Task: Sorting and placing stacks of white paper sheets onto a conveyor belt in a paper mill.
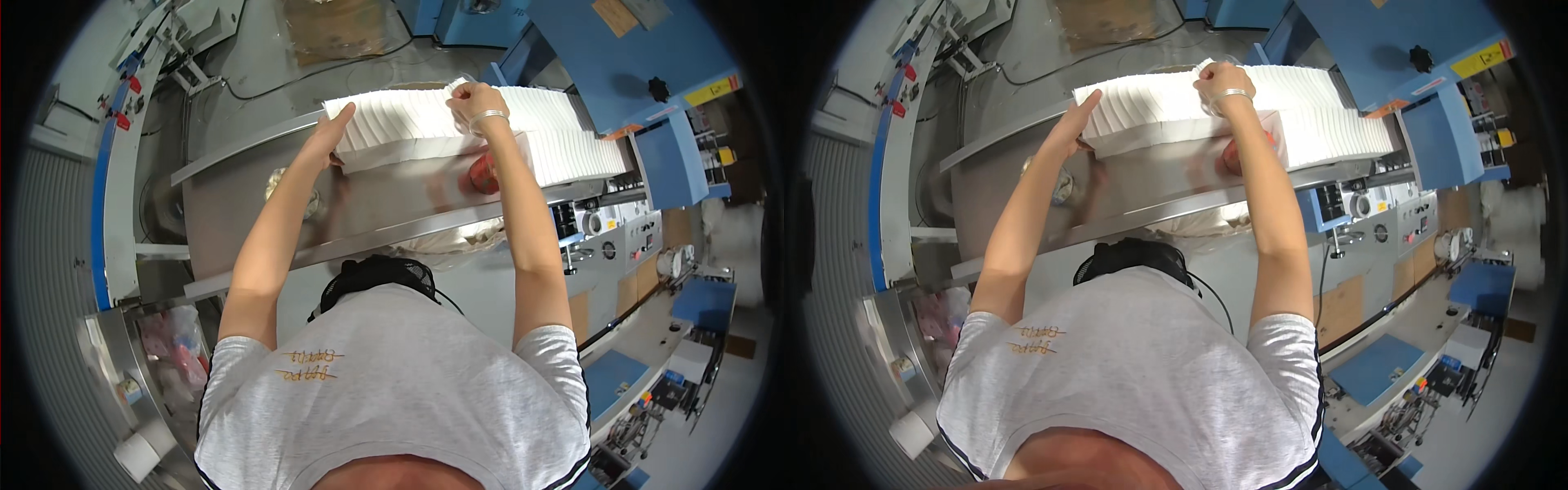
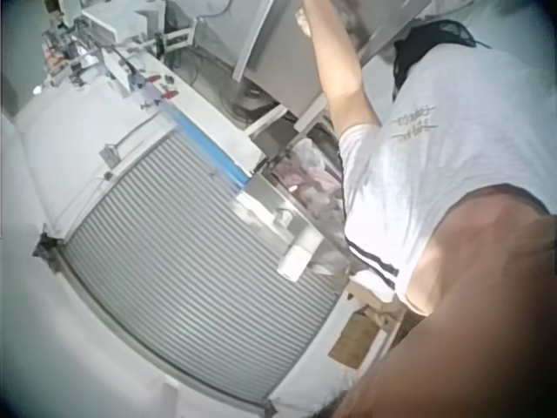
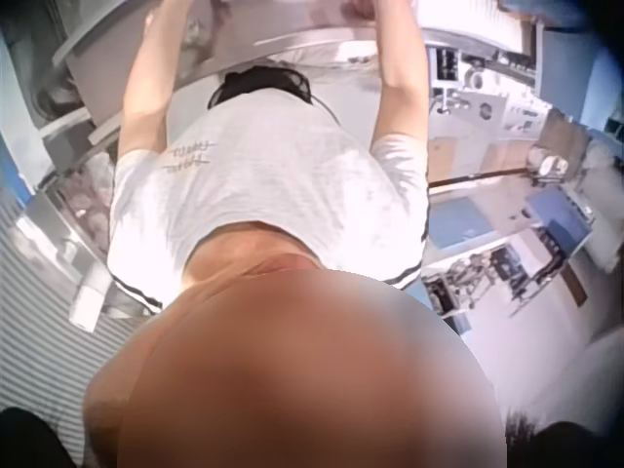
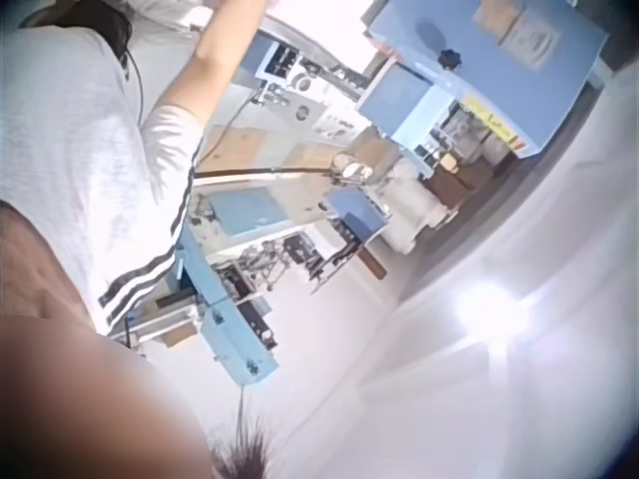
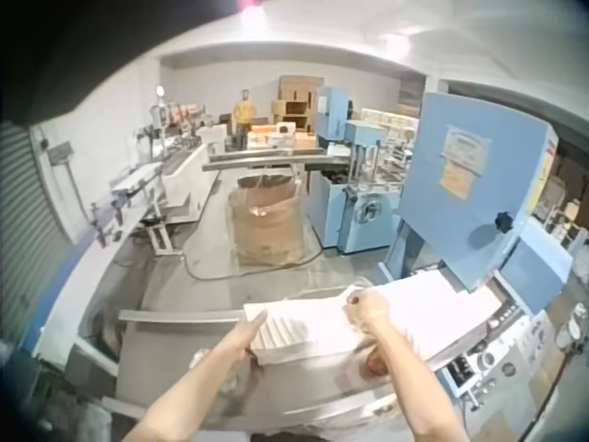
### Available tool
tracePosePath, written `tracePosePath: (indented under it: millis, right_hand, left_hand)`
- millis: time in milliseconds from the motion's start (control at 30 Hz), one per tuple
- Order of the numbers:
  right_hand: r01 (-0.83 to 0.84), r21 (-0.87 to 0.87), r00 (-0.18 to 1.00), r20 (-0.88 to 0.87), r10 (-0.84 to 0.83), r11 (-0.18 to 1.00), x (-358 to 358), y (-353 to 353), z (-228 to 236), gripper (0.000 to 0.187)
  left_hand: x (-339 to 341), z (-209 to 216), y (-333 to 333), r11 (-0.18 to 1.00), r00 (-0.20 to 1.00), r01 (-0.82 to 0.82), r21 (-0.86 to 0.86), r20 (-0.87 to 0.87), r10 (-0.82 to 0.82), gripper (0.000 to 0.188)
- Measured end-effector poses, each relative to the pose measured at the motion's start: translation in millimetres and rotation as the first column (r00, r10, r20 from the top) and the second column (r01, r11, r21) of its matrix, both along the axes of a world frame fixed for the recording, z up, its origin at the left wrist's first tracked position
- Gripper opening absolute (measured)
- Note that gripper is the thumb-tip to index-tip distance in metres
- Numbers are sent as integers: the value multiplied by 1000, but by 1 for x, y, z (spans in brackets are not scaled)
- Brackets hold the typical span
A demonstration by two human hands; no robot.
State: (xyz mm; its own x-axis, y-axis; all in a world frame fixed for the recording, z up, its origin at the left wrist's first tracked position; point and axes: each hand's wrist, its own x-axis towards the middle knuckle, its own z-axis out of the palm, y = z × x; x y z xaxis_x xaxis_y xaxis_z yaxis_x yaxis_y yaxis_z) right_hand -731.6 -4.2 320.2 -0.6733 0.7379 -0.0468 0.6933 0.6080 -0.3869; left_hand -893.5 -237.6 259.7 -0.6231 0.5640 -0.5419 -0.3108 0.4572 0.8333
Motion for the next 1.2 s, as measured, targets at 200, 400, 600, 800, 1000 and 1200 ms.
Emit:
tracePosePath:
  millis: [200, 400, 600, 800, 1000, 1200]
  right_hand:
    - [-35, 16, 999, -7, 35, 999, 0, 4, -3, 23]
    - [-25, 19, 999, -22, 26, 999, 1, 12, -9, 24]
    - [42, 19, 998, 54, -43, 999, -5, 0, 0, 21]
    - [77, 23, 997, 27, -77, 997, -7, 2, -3, 17]
    - [99, 125, 995, -7, -99, 987, -8, -7, -7, 14]
    - [76, 89, 997, -10, -75, 993, -7, -8, -1, 22]
  left_hand:
    - [1, -3, 0, 998, 998, -53, 24, 32, 52, 90]
    - [3, -1, 0, 999, 998, -45, 31, 36, 44, 88]
    - [2, -4, -2, 996, 996, -74, 45, 48, 72, 85]
    - [9, 7, -3, 993, 993, -106, 56, 67, 102, 82]
    - [9, 7, -4, 993, 991, -113, 43, 76, 110, 82]
    - [12, 12, -2, 994, 992, -111, 11, 66, 110, 80]
